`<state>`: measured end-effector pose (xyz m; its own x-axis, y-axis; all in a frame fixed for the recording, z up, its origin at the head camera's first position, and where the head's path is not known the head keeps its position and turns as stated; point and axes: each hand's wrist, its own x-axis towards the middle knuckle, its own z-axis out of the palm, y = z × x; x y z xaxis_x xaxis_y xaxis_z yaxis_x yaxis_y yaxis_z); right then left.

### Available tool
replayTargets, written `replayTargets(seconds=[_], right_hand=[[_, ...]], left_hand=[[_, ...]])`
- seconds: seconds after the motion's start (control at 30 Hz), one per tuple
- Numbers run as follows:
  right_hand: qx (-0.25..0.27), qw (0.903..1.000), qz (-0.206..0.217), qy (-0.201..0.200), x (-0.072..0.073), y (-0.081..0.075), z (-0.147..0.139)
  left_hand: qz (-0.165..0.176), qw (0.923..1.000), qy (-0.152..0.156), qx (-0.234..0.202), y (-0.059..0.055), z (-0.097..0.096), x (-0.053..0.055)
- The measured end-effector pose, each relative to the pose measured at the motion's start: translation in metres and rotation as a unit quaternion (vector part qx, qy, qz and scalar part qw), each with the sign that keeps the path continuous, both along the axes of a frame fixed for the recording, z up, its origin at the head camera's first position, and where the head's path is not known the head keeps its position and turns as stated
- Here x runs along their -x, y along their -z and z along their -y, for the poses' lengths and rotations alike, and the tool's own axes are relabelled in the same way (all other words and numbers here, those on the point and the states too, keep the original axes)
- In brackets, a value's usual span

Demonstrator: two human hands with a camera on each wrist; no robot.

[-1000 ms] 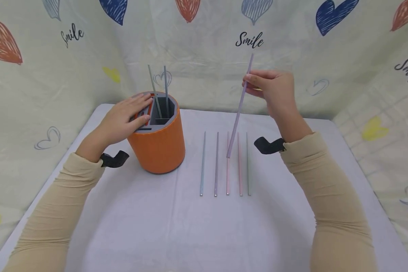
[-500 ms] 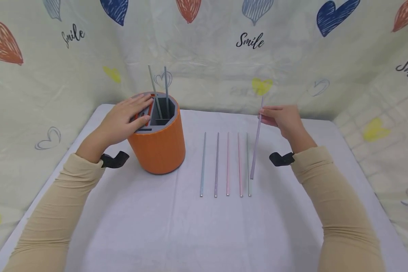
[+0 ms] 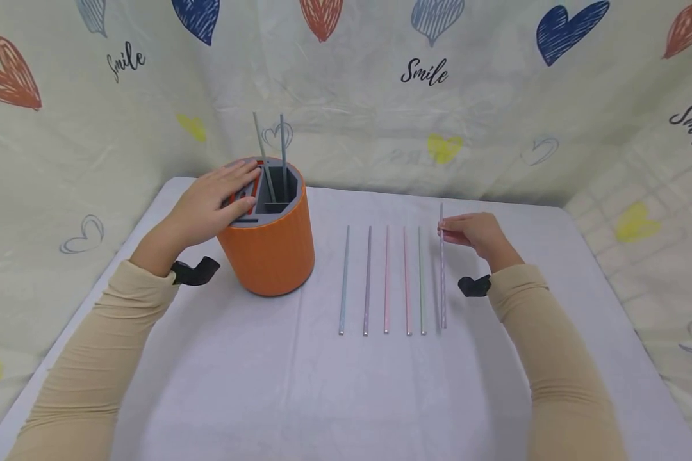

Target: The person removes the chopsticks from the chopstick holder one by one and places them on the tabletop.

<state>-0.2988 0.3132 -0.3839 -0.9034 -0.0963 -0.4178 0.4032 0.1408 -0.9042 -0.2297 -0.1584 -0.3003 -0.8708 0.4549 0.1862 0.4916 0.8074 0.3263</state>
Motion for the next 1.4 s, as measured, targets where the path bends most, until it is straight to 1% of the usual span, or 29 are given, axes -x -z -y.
replayTargets(seconds=[0.1, 0.2, 0.3, 0.6, 0.67, 0.73, 0.83, 0.9, 0.97, 1.03, 1.07, 1.13, 1.23, 1.33, 1.4], right_hand=[[0.010, 0.9999, 0.008, 0.004, 0.002, 0.010, -0.002], [0.034, 0.9992, 0.020, 0.010, 0.004, 0.020, -0.003], [0.040, 0.9985, 0.033, 0.015, 0.006, 0.028, -0.004], [-0.004, 0.9986, 0.051, 0.017, 0.009, 0.046, -0.003], [-0.024, 0.9983, 0.051, 0.017, 0.009, 0.049, -0.003], [-0.055, 0.9972, 0.046, 0.020, 0.010, 0.050, -0.002], [-0.136, 0.9896, 0.041, 0.022, 0.012, 0.050, -0.001], [-0.190, 0.9811, 0.030, 0.021, 0.014, 0.047, 0.000], [-0.225, 0.9739, 0.016, 0.026, 0.014, 0.041, 0.003], [-0.228, 0.9730, -0.008, 0.037, 0.012, 0.034, 0.008], [-0.219, 0.9745, -0.024, 0.044, 0.011, 0.030, 0.012], [-0.183, 0.9799, -0.054, 0.058, 0.008, 0.020, 0.022], [-0.140, 0.9829, -0.104, 0.058, 0.003, 0.005, 0.042], [-0.106, 0.9849, -0.128, 0.049, -0.002, -0.012, 0.065], [-0.085, 0.9868, -0.131, 0.044, -0.005, -0.022, 0.080]], left_hand=[[0.000, 1.0000, -0.001, 0.000, 0.001, 0.000, 0.000], [0.001, 1.0000, -0.002, 0.000, 0.002, 0.000, 0.001], [0.002, 1.0000, -0.002, -0.003, 0.002, 0.000, 0.000], [0.004, 1.0000, -0.002, 0.001, 0.003, 0.000, 0.000], [0.006, 1.0000, -0.002, 0.001, 0.002, -0.001, -0.001], [0.006, 1.0000, -0.003, 0.002, 0.002, 0.000, -0.001], [0.005, 1.0000, -0.004, 0.001, 0.002, 0.000, 0.000], [0.003, 1.0000, -0.004, 0.001, 0.002, 0.001, 0.001], [0.001, 1.0000, -0.004, 0.001, 0.001, 0.001, 0.001], [-0.001, 1.0000, -0.003, 0.001, 0.001, 0.001, 0.001], [-0.001, 1.0000, -0.003, 0.003, 0.001, 0.001, 0.001], [0.000, 1.0000, -0.002, 0.004, 0.002, 0.002, 0.001], [0.001, 1.0000, 0.000, 0.006, 0.002, 0.001, 0.001], [0.003, 1.0000, -0.001, 0.006, 0.002, 0.002, 0.001], [0.003, 1.0000, 0.000, 0.005, 0.002, 0.001, 0.002]])
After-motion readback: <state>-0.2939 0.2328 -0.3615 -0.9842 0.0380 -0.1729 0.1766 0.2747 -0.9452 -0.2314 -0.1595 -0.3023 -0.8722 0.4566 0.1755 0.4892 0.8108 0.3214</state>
